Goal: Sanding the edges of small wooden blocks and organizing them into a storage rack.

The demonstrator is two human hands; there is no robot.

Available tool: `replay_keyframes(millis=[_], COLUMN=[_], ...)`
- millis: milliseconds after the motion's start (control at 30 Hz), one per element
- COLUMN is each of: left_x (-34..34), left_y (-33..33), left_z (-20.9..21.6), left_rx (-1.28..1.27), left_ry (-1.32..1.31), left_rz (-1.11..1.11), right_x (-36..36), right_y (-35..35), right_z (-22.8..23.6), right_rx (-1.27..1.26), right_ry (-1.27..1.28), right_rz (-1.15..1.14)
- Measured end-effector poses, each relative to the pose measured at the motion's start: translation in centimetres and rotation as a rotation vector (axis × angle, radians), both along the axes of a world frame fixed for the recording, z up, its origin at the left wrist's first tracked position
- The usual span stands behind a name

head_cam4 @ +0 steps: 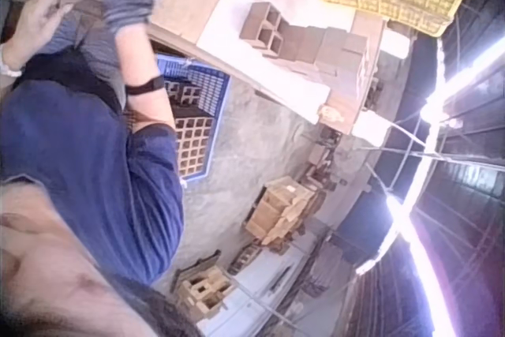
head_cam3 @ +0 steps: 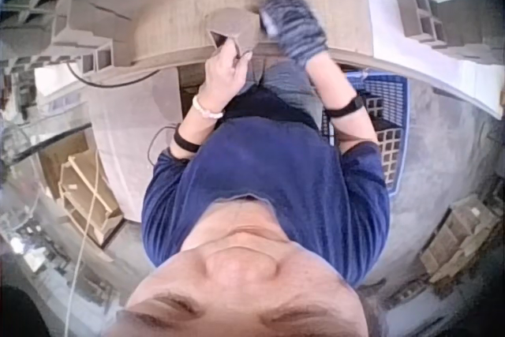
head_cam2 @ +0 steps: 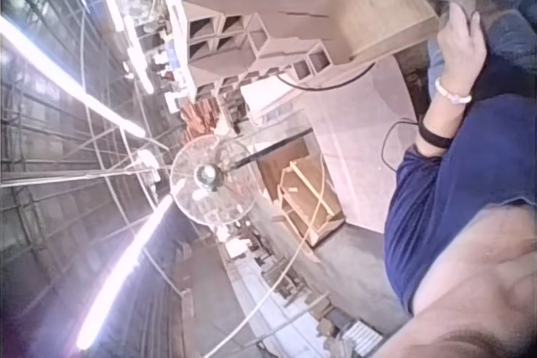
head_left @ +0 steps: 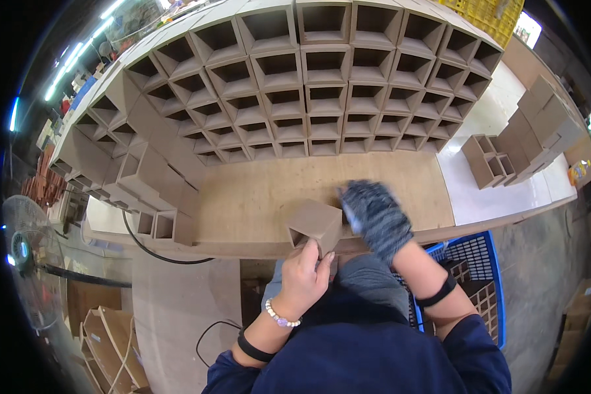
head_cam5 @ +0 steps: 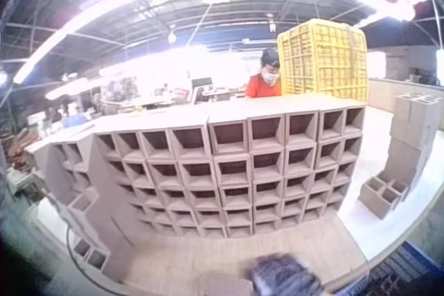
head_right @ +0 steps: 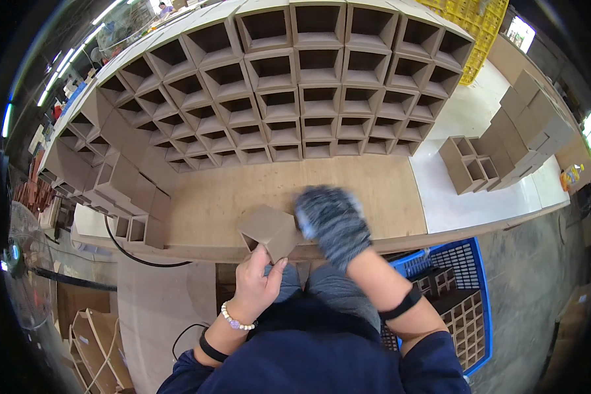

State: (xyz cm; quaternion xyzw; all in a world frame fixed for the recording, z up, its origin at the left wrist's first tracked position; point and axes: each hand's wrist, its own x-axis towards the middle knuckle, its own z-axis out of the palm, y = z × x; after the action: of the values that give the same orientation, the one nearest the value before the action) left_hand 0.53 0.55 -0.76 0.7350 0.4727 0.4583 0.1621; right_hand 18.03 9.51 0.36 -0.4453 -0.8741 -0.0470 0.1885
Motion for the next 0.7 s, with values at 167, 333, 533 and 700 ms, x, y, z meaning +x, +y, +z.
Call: replay_keyframes(millis=[167, 333, 533, 700], left_x=[0.2, 0.3, 0.6, 0.7], left_y=[-0.3, -0.2, 0.0, -0.3], left_z=[0.0, 0.4, -0.1, -0.3], left_rx=[-0.053, 0.033, 0.131, 0.143], left_ry=[-0.017, 0.090, 0.232, 0.238], left_rz=[0.032, 0.012, -0.004, 0.024], right_x=[-0.1, 1.6, 1.2, 3.2], right_y=[-1.3, -1.8, -3.0, -1.7], right_z=[2.9, 1.8, 3.5, 0.7], right_rx=[-0.083, -0.027, 0.103, 0.048], right_ry=[-0.056, -0.071, 0.019, -0.182], right_rz=[0.027, 0.067, 0.168, -0.080])
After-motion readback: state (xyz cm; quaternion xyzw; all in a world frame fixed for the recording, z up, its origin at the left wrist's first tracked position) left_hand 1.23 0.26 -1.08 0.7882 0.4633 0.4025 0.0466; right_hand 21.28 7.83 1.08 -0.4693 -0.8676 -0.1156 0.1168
